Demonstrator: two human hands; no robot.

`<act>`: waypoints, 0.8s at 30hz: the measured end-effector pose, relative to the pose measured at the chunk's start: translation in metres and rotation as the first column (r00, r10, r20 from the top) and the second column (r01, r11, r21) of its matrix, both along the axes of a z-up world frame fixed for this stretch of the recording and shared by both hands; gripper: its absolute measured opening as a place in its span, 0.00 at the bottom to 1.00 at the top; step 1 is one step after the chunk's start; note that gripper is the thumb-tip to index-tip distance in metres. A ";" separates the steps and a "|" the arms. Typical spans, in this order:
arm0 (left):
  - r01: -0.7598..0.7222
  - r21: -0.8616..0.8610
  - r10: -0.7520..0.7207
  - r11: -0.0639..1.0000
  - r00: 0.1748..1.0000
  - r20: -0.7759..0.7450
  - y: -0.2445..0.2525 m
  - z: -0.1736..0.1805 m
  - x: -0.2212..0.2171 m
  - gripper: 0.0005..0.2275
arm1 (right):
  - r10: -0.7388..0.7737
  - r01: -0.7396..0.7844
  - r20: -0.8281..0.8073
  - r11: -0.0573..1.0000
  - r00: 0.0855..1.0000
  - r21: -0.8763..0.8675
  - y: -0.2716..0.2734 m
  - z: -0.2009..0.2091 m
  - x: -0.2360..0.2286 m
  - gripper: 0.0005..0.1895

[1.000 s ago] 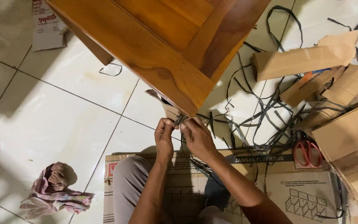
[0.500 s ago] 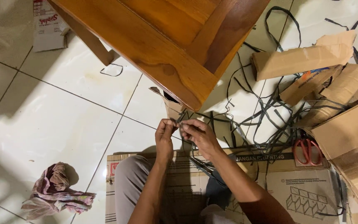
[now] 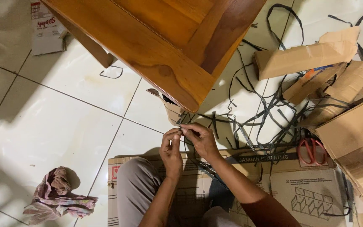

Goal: Wrapping wooden chair legs with cardboard and securing them with plastic ties

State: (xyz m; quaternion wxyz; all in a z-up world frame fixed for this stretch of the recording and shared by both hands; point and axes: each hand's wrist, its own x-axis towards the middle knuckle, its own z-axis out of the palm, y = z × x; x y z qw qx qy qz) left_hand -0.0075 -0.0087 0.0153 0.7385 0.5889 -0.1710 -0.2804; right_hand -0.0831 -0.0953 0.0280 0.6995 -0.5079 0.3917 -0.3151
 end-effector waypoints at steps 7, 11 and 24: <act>-0.003 0.004 0.002 1.000 0.975 0.221 -0.003 0.007 0.003 0.06 | -0.017 -0.079 -0.147 0.779 0.989 -0.623 -0.007 0.003 0.001 0.13; -0.014 -0.011 0.016 1.000 0.968 0.249 -0.006 0.006 0.002 0.05 | -0.047 -0.122 -0.191 0.613 0.981 -0.780 -0.012 -0.007 -0.001 0.16; 0.012 0.150 -0.027 0.989 0.995 0.096 -0.009 -0.012 0.018 0.06 | -0.110 -0.065 -0.167 0.613 0.980 -0.787 -0.004 0.003 0.007 0.11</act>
